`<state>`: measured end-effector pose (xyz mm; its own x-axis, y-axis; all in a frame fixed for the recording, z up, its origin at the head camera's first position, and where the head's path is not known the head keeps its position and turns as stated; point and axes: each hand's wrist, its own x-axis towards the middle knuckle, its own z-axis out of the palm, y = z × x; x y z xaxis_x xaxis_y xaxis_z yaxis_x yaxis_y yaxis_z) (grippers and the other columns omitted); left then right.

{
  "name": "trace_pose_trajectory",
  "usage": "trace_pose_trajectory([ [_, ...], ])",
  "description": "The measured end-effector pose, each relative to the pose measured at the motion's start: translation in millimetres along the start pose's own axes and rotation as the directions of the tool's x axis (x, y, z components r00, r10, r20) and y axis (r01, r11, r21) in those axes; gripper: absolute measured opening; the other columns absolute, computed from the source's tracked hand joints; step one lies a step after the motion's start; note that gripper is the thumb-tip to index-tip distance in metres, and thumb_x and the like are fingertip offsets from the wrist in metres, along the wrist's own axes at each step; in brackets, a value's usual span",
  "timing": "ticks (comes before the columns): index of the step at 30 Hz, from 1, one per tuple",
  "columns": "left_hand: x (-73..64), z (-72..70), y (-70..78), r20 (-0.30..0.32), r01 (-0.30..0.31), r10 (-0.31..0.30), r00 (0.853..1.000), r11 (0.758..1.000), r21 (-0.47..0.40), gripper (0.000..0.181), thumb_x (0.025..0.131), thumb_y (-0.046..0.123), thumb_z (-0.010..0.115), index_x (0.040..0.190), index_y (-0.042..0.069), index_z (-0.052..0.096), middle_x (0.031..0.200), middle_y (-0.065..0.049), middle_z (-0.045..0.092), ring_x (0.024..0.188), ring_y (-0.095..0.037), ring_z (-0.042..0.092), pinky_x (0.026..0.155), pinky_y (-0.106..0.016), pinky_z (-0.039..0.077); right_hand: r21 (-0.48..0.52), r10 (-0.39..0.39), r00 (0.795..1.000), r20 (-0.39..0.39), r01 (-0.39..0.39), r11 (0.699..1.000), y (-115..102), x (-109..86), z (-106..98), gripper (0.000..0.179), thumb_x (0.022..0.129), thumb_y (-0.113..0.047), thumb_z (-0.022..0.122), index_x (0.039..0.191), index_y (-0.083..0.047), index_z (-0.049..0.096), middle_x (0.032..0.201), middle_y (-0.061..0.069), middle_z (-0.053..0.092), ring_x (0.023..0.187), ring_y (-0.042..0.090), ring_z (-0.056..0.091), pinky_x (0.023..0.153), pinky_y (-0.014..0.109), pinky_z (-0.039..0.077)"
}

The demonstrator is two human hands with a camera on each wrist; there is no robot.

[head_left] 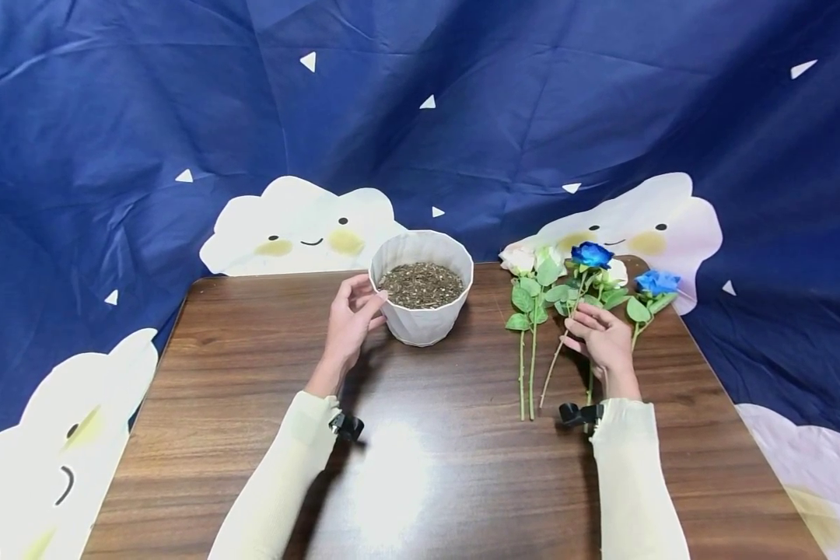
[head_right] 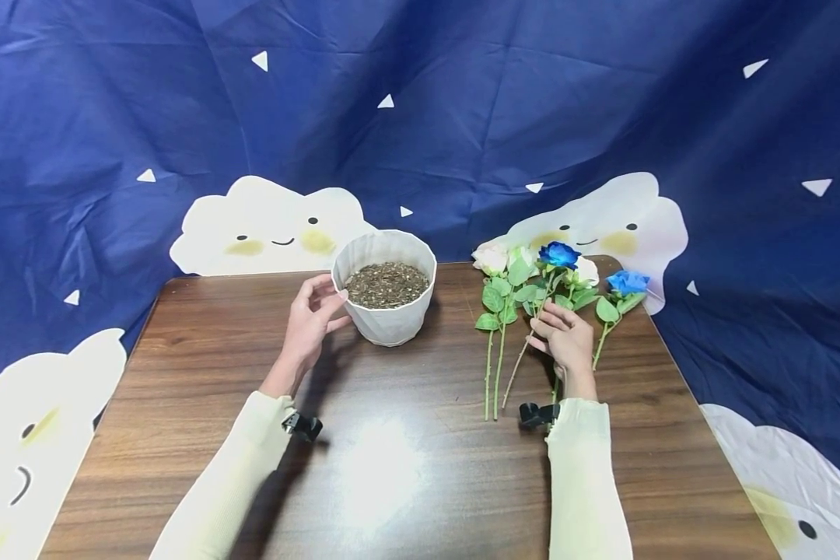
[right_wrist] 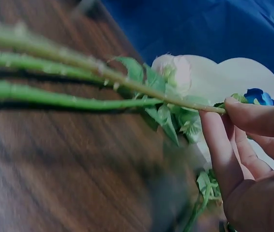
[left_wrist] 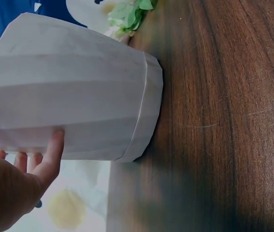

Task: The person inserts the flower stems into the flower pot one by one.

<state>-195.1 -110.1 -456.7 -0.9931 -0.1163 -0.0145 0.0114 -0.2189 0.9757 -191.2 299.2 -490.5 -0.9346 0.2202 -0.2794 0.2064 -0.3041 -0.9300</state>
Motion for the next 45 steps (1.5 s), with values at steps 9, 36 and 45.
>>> trace_pose_trajectory([
  [9, 0.8, -1.1, 0.1, 0.028, 0.010, -0.009, 1.000, 1.000, -0.020, 0.048, 0.095, 0.005, 0.068, 0.138, -0.001, 0.046, 0.135, -0.025, 0.050, 0.101, -0.016, 0.062, 0.094, -0.062, 0.053, 0.110, -0.024, 0.999, -0.049, 0.029, 0.993, -7.0, -3.3, 10.3, 0.056, 0.088, 0.015, 0.068, 0.139, -0.001, 0.052, 0.098, 0.005, 0.065, 0.082, 0.016, 0.070, 0.069, 0.032, 0.063],
  [36, 1.9, -1.4, -0.6, 0.022, 0.018, -0.018, 1.000, 1.000, -0.023, 0.047, 0.095, 0.005, 0.068, 0.136, 0.000, 0.046, 0.132, -0.022, 0.049, 0.100, -0.015, 0.061, 0.091, -0.058, 0.056, 0.119, -0.173, 0.983, -0.069, 0.180, 0.976, -32.2, -18.2, 41.6, 0.043, 0.089, 0.016, 0.065, 0.125, -0.005, 0.054, 0.098, 0.008, 0.057, 0.082, 0.018, 0.069, 0.067, 0.037, 0.062],
  [45, 2.5, -1.6, -1.4, 0.018, 0.025, -0.025, 1.000, 0.999, -0.020, 0.047, 0.095, 0.005, 0.068, 0.136, 0.001, 0.046, 0.131, -0.021, 0.050, 0.100, -0.016, 0.061, 0.091, -0.060, 0.056, 0.130, -0.223, 0.973, -0.064, 0.230, 0.964, -36.1, -22.3, 50.8, 0.040, 0.091, 0.014, 0.063, 0.123, -0.008, 0.050, 0.091, 0.007, 0.059, 0.083, 0.018, 0.067, 0.066, 0.038, 0.062],
])
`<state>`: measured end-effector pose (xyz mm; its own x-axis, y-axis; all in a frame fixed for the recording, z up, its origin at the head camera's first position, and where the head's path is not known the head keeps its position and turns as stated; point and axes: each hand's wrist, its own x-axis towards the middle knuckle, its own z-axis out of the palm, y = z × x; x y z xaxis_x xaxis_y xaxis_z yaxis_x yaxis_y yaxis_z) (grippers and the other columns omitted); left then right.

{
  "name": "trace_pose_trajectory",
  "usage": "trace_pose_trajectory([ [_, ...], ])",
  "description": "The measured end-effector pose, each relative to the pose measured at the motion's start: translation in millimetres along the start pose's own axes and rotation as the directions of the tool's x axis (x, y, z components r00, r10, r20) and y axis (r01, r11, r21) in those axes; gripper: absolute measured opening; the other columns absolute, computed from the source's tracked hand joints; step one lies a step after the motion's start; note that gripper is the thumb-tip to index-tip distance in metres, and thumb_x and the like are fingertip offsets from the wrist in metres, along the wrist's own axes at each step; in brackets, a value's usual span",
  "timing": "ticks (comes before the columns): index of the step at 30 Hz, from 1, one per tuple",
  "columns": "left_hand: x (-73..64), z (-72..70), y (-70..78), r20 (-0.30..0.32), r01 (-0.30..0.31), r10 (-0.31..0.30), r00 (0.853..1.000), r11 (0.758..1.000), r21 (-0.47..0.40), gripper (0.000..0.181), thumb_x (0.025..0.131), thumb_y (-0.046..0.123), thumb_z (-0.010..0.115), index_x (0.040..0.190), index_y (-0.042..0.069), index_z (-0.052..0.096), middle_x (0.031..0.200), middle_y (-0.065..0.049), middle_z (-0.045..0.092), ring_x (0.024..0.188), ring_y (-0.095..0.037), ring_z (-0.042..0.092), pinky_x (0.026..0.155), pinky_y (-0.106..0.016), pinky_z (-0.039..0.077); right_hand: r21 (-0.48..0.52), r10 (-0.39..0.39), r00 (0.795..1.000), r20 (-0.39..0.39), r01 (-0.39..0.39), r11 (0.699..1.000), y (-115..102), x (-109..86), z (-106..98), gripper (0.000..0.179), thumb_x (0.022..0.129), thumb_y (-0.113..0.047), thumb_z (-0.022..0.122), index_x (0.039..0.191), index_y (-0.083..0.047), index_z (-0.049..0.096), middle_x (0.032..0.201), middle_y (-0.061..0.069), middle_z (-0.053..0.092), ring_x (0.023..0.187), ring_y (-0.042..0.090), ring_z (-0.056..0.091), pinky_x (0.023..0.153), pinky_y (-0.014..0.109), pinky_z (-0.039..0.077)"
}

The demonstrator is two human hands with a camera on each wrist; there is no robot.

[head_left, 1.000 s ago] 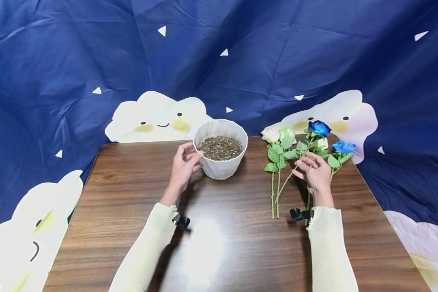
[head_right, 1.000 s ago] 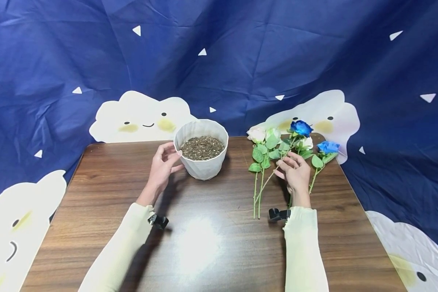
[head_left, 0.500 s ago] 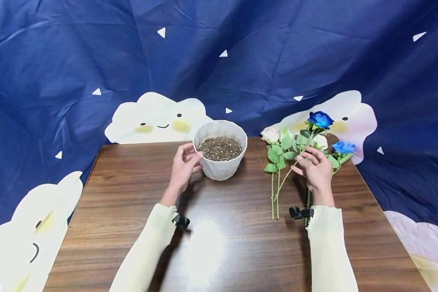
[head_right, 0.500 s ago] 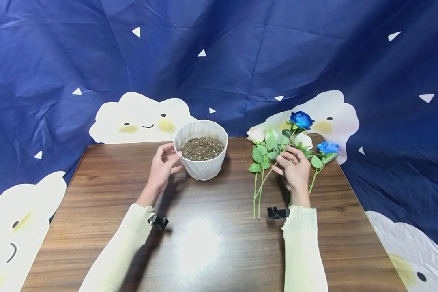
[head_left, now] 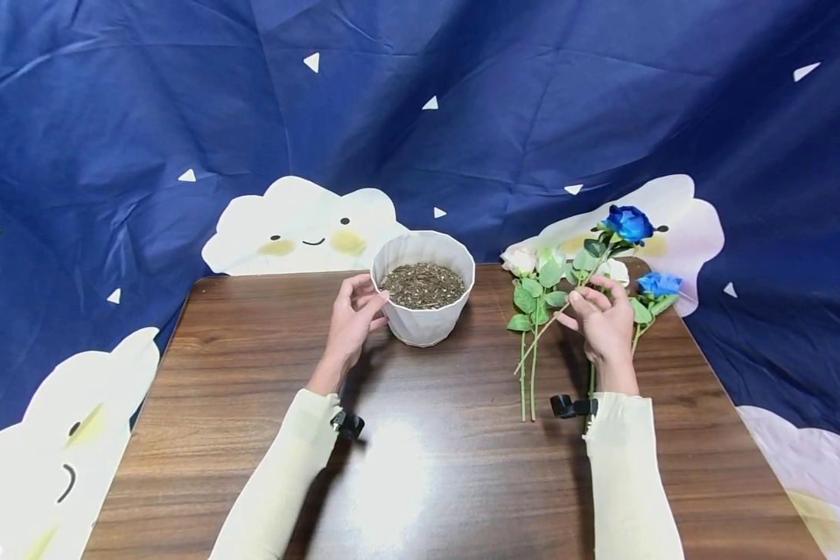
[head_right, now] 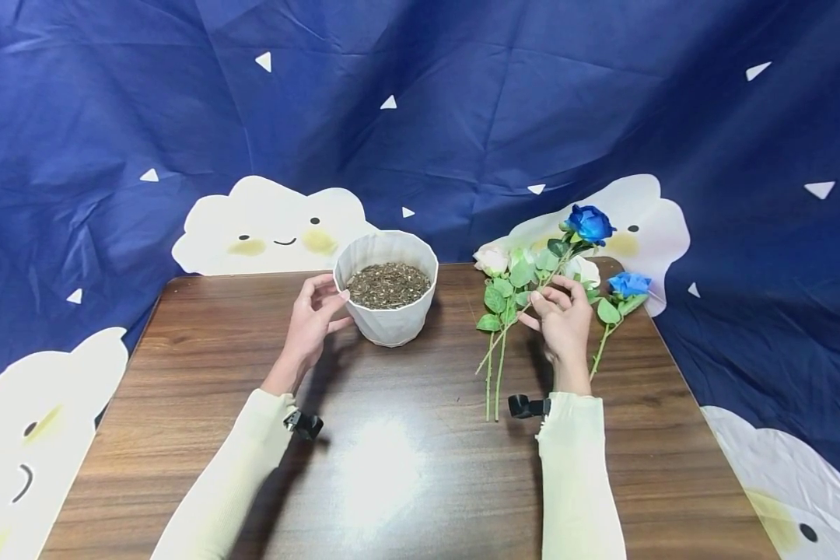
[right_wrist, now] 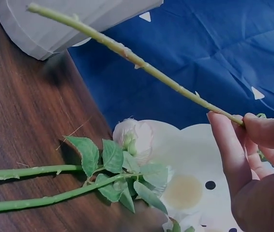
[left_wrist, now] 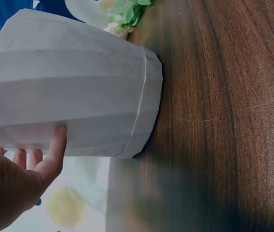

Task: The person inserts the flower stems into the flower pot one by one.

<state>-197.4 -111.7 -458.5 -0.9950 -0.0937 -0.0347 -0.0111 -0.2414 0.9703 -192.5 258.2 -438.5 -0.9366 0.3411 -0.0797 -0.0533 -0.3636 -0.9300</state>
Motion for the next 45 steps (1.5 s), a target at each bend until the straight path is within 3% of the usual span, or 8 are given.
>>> trace_pose_trajectory([
  [19, 0.8, 1.0, 1.1, 0.009, 0.008, -0.008, 1.000, 1.000, 0.018, 0.048, 0.095, 0.005, 0.068, 0.136, 0.002, 0.045, 0.132, -0.021, 0.050, 0.096, -0.014, 0.063, 0.089, -0.056, 0.057, 0.061, -0.085, 0.996, -0.004, 0.085, 0.994, -9.9, -0.3, 25.0, 0.041, 0.091, 0.016, 0.060, 0.122, -0.008, 0.047, 0.092, 0.009, 0.051, 0.081, 0.022, 0.065, 0.058, 0.036, 0.063],
  [28, 1.8, 0.7, 3.0, 0.010, 0.008, -0.008, 1.000, 1.000, 0.017, 0.048, 0.094, 0.006, 0.068, 0.137, 0.003, 0.046, 0.133, -0.024, 0.049, 0.098, -0.014, 0.062, 0.091, -0.059, 0.056, 0.121, -0.122, 0.992, 0.001, 0.121, 0.985, -18.1, -0.4, 44.5, 0.041, 0.091, 0.017, 0.060, 0.122, -0.006, 0.048, 0.092, 0.009, 0.050, 0.080, 0.022, 0.064, 0.057, 0.037, 0.063],
  [45, 1.8, -0.8, 0.9, 0.016, 0.010, -0.010, 1.000, 1.000, 0.022, 0.050, 0.095, 0.006, 0.068, 0.138, 0.002, 0.043, 0.135, -0.024, 0.048, 0.098, -0.014, 0.061, 0.090, -0.058, 0.056, 0.140, -0.152, 0.988, -0.003, 0.150, 0.979, -15.4, -0.5, 72.3, 0.040, 0.092, 0.017, 0.057, 0.122, -0.007, 0.045, 0.095, 0.007, 0.045, 0.076, 0.015, 0.051, 0.059, 0.036, 0.063],
])
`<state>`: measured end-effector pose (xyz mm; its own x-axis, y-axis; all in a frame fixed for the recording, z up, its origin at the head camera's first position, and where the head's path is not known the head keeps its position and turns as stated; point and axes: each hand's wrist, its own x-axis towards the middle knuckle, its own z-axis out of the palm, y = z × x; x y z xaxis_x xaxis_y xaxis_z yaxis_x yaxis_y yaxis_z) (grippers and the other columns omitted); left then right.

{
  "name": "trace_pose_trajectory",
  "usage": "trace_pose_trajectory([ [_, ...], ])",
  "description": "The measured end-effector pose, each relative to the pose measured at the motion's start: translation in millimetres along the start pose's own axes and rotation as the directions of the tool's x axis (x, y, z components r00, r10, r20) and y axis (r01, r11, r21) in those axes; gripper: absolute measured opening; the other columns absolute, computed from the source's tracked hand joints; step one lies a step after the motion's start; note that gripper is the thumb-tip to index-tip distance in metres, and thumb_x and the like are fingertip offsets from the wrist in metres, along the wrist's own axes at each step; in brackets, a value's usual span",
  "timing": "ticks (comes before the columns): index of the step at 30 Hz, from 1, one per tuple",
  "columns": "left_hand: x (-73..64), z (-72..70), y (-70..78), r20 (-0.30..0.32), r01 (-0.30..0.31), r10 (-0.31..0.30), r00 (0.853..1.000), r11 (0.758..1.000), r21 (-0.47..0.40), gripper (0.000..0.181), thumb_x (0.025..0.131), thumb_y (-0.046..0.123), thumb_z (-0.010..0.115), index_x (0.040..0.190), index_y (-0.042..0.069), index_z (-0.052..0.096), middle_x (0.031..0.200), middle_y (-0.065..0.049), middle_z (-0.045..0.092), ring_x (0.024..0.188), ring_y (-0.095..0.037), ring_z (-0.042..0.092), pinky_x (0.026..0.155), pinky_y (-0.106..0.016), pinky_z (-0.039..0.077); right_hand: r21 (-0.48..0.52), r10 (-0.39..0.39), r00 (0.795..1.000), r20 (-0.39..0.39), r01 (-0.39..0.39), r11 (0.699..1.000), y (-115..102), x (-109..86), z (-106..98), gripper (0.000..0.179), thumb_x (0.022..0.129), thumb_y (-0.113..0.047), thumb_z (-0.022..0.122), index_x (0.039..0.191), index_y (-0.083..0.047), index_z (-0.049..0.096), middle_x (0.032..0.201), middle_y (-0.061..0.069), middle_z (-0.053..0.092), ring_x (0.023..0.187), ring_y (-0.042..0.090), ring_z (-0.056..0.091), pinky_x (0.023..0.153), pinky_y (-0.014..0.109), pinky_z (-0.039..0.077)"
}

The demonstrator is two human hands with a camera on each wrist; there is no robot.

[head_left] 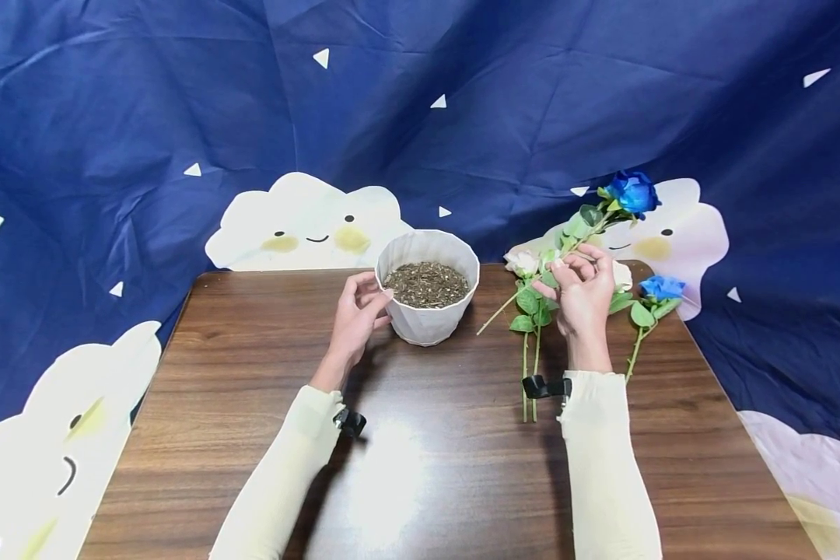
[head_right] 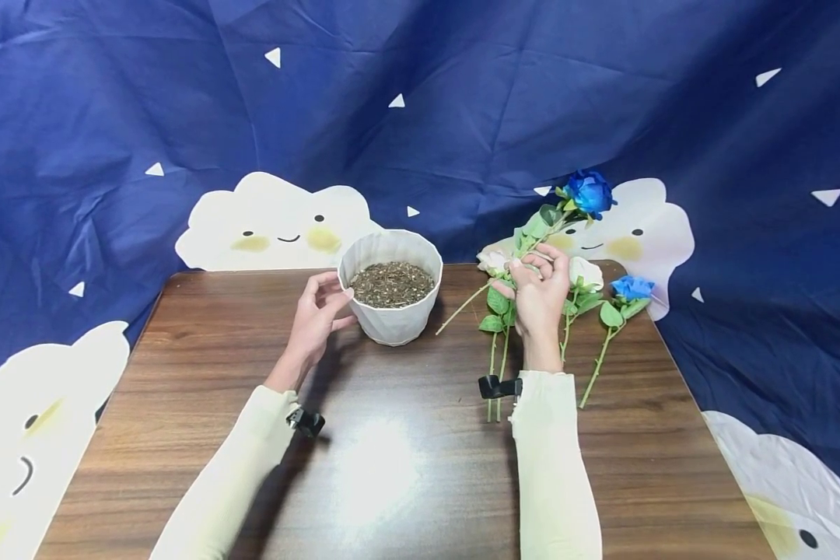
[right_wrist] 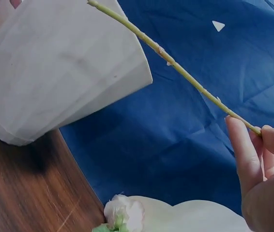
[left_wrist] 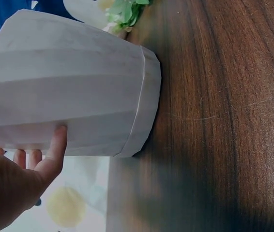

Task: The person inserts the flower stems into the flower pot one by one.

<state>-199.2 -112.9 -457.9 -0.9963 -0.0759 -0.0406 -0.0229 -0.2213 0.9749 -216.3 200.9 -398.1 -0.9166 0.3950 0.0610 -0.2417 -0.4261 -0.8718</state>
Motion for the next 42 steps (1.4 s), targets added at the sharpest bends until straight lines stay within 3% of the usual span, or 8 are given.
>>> trace_pose_trajectory([
  [7, 0.2, 0.2, -0.2, -0.002, -0.001, 0.001, 1.000, 1.000, -0.002, 0.049, 0.095, 0.006, 0.068, 0.138, 0.003, 0.044, 0.134, -0.024, 0.048, 0.099, -0.014, 0.061, 0.091, -0.061, 0.055, 0.032, -0.017, 1.000, 0.012, 0.016, 0.999, 0.2, 0.7, 10.3, 0.039, 0.093, 0.017, 0.056, 0.119, -0.009, 0.043, 0.094, 0.007, 0.045, 0.081, 0.017, 0.056, 0.062, 0.037, 0.063],
  [16, 0.3, -1.7, 0.1, -0.004, -0.010, 0.010, 1.000, 1.000, 0.003, 0.050, 0.094, 0.007, 0.068, 0.138, 0.003, 0.045, 0.133, -0.023, 0.047, 0.102, -0.017, 0.059, 0.090, -0.059, 0.056, 0.075, -0.033, 0.996, 0.082, 0.027, 0.997, -2.5, 2.6, 31.7, 0.039, 0.094, 0.017, 0.053, 0.117, -0.011, 0.039, 0.099, 0.008, 0.040, 0.079, 0.017, 0.054, 0.067, 0.040, 0.063],
  [24, -0.1, 0.1, 0.6, -0.009, -0.004, 0.004, 1.000, 1.000, -0.004, 0.050, 0.094, 0.007, 0.068, 0.138, 0.003, 0.045, 0.133, -0.023, 0.047, 0.100, -0.015, 0.059, 0.090, -0.059, 0.056, 0.087, -0.056, 0.995, 0.078, 0.049, 0.995, -1.3, 6.9, 47.2, 0.039, 0.094, 0.015, 0.056, 0.119, -0.011, 0.040, 0.094, 0.010, 0.044, 0.082, 0.023, 0.062, 0.058, 0.034, 0.063],
  [33, 0.7, -0.6, 0.6, -0.011, -0.005, 0.005, 1.000, 1.000, 0.008, 0.049, 0.094, 0.006, 0.068, 0.137, 0.003, 0.045, 0.132, -0.021, 0.048, 0.100, -0.016, 0.059, 0.089, -0.058, 0.057, 0.047, -0.129, 0.988, 0.085, 0.125, 0.991, 4.6, 12.7, 61.7, 0.043, 0.090, 0.020, 0.056, 0.114, -0.011, 0.038, 0.094, 0.009, 0.044, 0.079, 0.023, 0.057, 0.058, 0.036, 0.063],
  [42, -0.5, -0.2, 1.8, 0.006, 0.000, 0.000, 1.000, 1.000, 0.008, 0.051, 0.095, 0.006, 0.068, 0.139, 0.001, 0.043, 0.136, -0.026, 0.046, 0.101, -0.016, 0.059, 0.089, -0.055, 0.057, -0.080, -0.200, 0.971, 0.128, 0.211, 0.974, 14.0, 15.8, 69.3, 0.039, 0.092, 0.016, 0.056, 0.113, -0.011, 0.037, 0.096, 0.008, 0.045, 0.083, 0.022, 0.059, 0.063, 0.034, 0.064],
])
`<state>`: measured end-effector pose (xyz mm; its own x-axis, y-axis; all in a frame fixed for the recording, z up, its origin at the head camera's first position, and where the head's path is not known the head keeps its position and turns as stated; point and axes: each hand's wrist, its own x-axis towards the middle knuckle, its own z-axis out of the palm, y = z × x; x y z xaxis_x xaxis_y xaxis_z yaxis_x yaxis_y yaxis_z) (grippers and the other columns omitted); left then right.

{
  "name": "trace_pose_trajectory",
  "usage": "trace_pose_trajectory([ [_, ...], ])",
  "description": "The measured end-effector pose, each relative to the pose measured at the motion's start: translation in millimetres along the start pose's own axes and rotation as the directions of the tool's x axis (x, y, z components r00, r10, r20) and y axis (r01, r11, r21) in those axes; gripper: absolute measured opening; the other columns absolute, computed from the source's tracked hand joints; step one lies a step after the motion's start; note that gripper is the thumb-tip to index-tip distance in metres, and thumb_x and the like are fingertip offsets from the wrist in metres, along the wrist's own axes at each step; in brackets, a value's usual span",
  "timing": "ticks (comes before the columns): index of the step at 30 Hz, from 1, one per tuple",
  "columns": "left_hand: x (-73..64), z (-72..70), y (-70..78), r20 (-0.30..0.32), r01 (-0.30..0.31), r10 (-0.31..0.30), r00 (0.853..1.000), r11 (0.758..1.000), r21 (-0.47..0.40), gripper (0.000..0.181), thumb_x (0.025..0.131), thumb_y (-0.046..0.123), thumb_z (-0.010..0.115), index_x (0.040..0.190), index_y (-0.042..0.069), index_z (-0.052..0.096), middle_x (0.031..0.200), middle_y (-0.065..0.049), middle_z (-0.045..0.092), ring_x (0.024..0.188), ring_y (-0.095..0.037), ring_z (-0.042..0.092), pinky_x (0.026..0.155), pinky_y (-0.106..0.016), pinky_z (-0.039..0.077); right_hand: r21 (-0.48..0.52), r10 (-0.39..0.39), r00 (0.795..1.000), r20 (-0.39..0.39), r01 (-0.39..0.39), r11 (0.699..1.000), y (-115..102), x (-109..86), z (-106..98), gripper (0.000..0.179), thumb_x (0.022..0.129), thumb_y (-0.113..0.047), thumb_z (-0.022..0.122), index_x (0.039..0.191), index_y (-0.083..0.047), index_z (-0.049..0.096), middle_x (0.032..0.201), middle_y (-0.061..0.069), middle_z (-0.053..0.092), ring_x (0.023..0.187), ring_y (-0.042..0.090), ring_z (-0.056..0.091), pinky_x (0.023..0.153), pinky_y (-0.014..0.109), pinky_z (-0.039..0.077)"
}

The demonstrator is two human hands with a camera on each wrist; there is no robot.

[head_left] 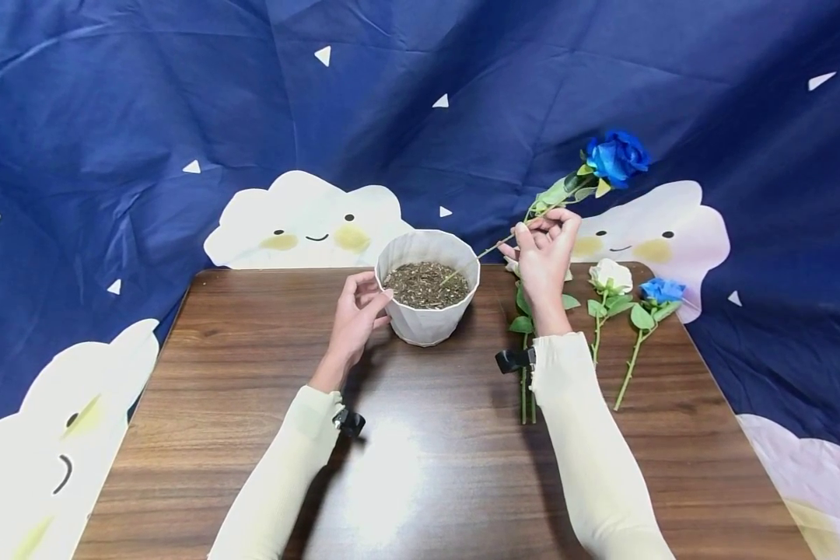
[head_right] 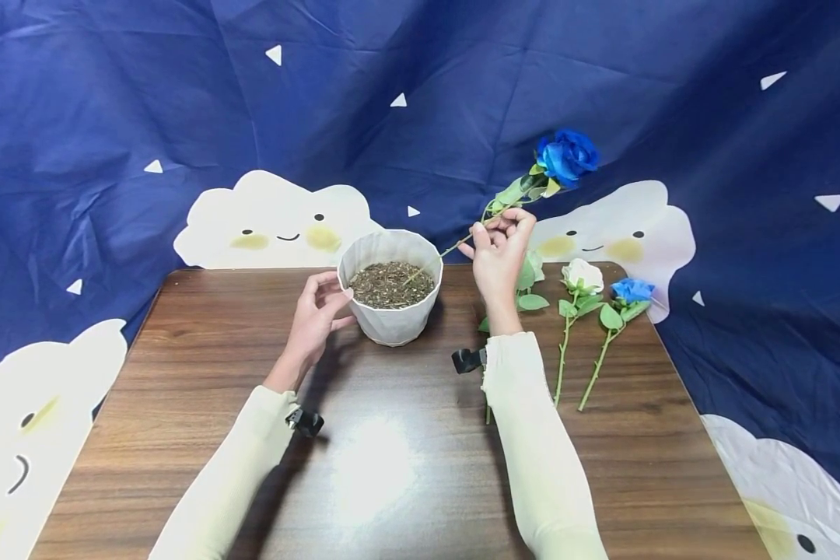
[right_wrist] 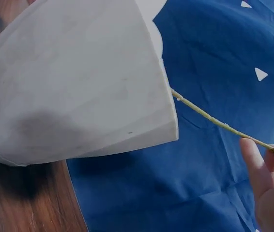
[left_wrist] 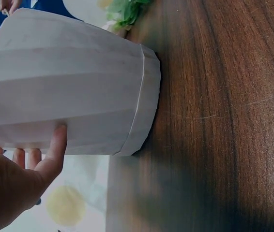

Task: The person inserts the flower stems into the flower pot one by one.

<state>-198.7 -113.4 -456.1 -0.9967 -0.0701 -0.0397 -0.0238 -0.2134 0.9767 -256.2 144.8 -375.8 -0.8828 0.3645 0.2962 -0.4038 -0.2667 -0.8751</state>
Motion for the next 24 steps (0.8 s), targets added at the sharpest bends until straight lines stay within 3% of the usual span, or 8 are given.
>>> trace_pose_trajectory([
  [7, 0.3, -0.2, -0.9, -0.010, -0.008, 0.008, 1.000, 1.000, -0.001, 0.050, 0.094, 0.007, 0.068, 0.137, 0.002, 0.045, 0.134, -0.024, 0.048, 0.100, -0.016, 0.059, 0.088, -0.058, 0.057, -0.119, -0.048, 0.998, 0.031, 0.052, 0.992, 9.4, 1.3, 3.7, 0.037, 0.094, 0.013, 0.056, 0.116, -0.010, 0.036, 0.098, 0.008, 0.048, 0.085, 0.022, 0.059, 0.065, 0.031, 0.063],
  [13, 1.0, 0.3, -2.2, -0.013, -0.003, 0.003, 1.000, 1.000, -0.001, 0.049, 0.093, 0.006, 0.068, 0.137, 0.003, 0.045, 0.132, -0.021, 0.049, 0.100, -0.016, 0.059, 0.090, -0.059, 0.056, -0.221, -0.133, 0.988, 0.078, 0.147, 0.964, 17.3, 2.9, 7.7, 0.038, 0.093, 0.015, 0.057, 0.116, -0.008, 0.037, 0.098, 0.005, 0.047, 0.082, 0.019, 0.057, 0.064, 0.031, 0.063],
  [20, 1.1, -0.2, -2.4, -0.014, 0.004, -0.004, 1.000, 1.000, 0.003, 0.049, 0.094, 0.006, 0.068, 0.137, 0.002, 0.045, 0.130, -0.018, 0.050, 0.101, -0.015, 0.059, 0.090, -0.057, 0.057, -0.292, -0.144, 0.985, 0.091, 0.165, 0.942, 22.8, 1.4, 13.5, 0.037, 0.092, 0.016, 0.058, 0.116, -0.006, 0.040, 0.098, 0.003, 0.047, 0.084, 0.016, 0.055, 0.064, 0.027, 0.061],
  [24, 1.5, -0.3, -2.6, -0.011, 0.003, -0.003, 1.000, 1.000, 0.002, 0.050, 0.095, 0.007, 0.068, 0.138, 0.001, 0.044, 0.133, -0.021, 0.049, 0.101, -0.015, 0.059, 0.091, -0.058, 0.056, -0.341, -0.168, 0.979, 0.113, 0.197, 0.919, 24.4, -1.3, 17.9, 0.036, 0.092, 0.016, 0.058, 0.117, -0.003, 0.042, 0.097, 0.002, 0.049, 0.084, 0.014, 0.055, 0.066, 0.032, 0.062],
])
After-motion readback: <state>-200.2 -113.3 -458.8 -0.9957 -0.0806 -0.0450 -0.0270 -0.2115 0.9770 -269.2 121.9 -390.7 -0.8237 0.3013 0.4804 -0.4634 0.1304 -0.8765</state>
